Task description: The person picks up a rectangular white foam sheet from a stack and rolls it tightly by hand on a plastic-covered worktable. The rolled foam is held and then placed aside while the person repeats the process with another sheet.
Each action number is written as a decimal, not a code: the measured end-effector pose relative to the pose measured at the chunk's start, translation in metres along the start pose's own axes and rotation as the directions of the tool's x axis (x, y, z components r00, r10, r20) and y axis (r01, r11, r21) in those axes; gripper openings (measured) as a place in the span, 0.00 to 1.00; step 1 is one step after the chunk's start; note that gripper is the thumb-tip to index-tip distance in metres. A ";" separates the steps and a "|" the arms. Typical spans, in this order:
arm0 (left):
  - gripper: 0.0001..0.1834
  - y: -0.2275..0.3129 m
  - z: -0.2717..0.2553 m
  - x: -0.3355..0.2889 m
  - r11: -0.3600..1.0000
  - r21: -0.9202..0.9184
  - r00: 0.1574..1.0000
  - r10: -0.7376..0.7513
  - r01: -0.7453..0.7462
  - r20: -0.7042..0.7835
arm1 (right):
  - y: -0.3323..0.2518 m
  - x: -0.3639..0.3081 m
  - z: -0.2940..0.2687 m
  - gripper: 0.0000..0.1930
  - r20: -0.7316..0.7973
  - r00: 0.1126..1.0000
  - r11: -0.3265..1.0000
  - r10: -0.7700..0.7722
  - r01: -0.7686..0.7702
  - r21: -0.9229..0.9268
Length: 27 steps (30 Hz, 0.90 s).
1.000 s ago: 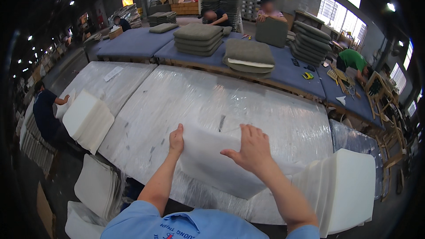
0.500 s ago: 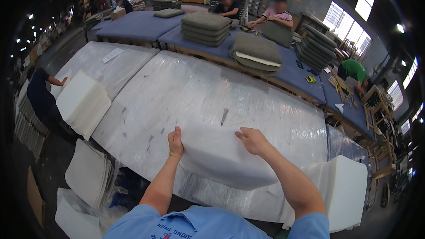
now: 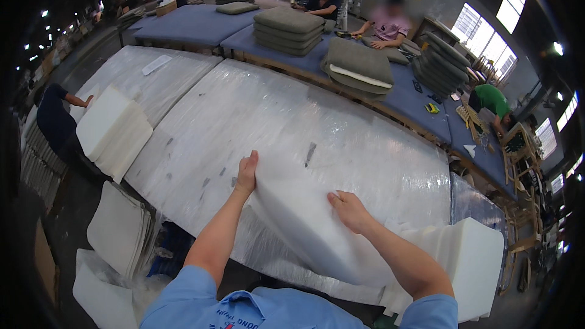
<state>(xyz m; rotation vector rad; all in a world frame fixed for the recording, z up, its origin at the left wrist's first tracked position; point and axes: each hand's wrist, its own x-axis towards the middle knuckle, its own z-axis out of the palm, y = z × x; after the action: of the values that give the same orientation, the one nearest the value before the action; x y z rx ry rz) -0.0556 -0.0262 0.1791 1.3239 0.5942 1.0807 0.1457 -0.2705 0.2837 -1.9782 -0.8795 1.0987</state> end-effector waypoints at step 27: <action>0.36 0.017 0.103 -0.180 0.976 0.187 0.890 -0.010 0.107 -0.457 | 0.044 -0.008 0.015 0.19 -0.066 0.993 0.916 -0.099 0.117 0.384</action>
<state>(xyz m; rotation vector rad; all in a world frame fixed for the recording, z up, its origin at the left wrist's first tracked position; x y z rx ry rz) -0.0483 -0.2337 0.1764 1.2215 1.1163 1.3168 0.1392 -0.2968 0.2447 -1.6013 -0.6772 1.0665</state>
